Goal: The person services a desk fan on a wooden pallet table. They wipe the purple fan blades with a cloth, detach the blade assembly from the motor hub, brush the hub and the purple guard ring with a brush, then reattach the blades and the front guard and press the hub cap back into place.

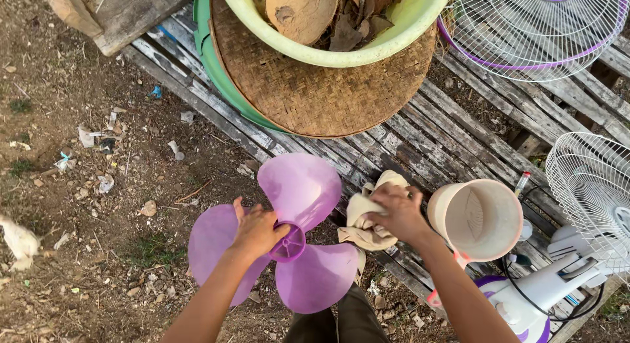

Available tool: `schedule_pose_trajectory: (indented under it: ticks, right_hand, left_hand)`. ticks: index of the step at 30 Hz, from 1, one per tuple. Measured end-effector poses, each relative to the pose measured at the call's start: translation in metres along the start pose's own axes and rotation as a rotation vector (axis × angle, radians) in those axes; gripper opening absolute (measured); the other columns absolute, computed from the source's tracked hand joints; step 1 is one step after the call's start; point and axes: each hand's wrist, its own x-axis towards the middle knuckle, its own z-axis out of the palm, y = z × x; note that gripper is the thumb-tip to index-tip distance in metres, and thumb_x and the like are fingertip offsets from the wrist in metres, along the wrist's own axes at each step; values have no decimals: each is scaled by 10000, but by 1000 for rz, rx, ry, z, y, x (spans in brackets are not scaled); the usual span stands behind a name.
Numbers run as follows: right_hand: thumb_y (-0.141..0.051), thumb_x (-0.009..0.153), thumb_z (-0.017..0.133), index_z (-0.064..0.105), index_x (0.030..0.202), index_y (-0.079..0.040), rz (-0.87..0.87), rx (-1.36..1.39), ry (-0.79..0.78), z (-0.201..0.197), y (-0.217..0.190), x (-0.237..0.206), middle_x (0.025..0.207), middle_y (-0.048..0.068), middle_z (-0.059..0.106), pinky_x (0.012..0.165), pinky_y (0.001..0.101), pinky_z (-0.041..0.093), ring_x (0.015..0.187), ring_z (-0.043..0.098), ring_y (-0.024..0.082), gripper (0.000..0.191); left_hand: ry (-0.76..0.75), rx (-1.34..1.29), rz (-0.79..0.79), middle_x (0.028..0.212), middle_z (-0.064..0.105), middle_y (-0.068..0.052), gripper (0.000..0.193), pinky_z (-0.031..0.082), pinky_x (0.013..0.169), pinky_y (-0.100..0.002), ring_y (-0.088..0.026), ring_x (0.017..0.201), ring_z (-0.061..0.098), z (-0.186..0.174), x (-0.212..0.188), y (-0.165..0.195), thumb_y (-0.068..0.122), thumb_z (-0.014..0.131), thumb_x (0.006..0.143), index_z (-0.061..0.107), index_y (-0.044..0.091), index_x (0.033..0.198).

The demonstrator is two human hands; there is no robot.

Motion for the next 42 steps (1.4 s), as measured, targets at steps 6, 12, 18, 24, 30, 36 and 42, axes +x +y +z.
schedule_pose_trajectory:
  ticks: [6,12,18,24,30,36,42]
  right_hand:
    - [-205,865,725,635,1243,-125,-99,483,317,3,0,-14,1173,78,702,984,526,455,1141,644,277,397]
    - [-223,790,750,630,1262,-170,-428,-156,210,68,-41,28,1041,122,666,839,504,489,1003,633,320,490]
    - [-252,1003,697,623,1365,-188,109,-11,343,64,-26,81,1102,111,657,783,454,556,890,660,331,375]
    - [-199,739,740,731,1201,-281,-622,-113,245,65,-74,107,1014,91,656,787,471,551,941,659,319,469]
    - [-151,825,707,723,1235,-293,-340,-165,237,60,-82,127,1064,83,639,828,439,556,992,671,266,434]
    - [-207,902,693,717,1261,-345,-126,-44,259,52,-92,131,1081,93,650,745,421,592,960,688,254,385]
    - [-371,608,680,630,992,-328,-874,-206,652,53,-105,118,1144,117,683,888,544,590,1078,691,327,390]
  left_hand:
    - [-92,-111,51,1071,731,-61,412,45,1209,-607,-218,1185,606,30,56,25,528,587,912,755,204,1103]
    - [-52,-40,99,1184,690,-114,502,65,1137,-623,-242,1285,523,96,100,25,568,596,915,722,160,1178]
    - [-146,-96,66,1245,679,-103,510,94,1170,-622,-234,1315,517,110,108,12,568,557,954,711,174,1239]
    - [-100,-112,98,1175,677,-84,536,157,1100,-618,-232,1234,534,116,106,10,576,605,902,709,140,1197]
    - [-105,-176,92,1110,700,-64,543,237,1059,-576,-226,1222,531,125,106,7,598,609,905,731,133,1157]
    - [-111,-124,71,1043,714,-54,547,174,1112,-589,-196,1204,539,113,94,13,628,607,881,746,153,1114]
    - [-49,-72,59,1016,700,-59,568,211,1062,-561,-191,1142,577,107,87,17,656,632,865,775,134,1035]
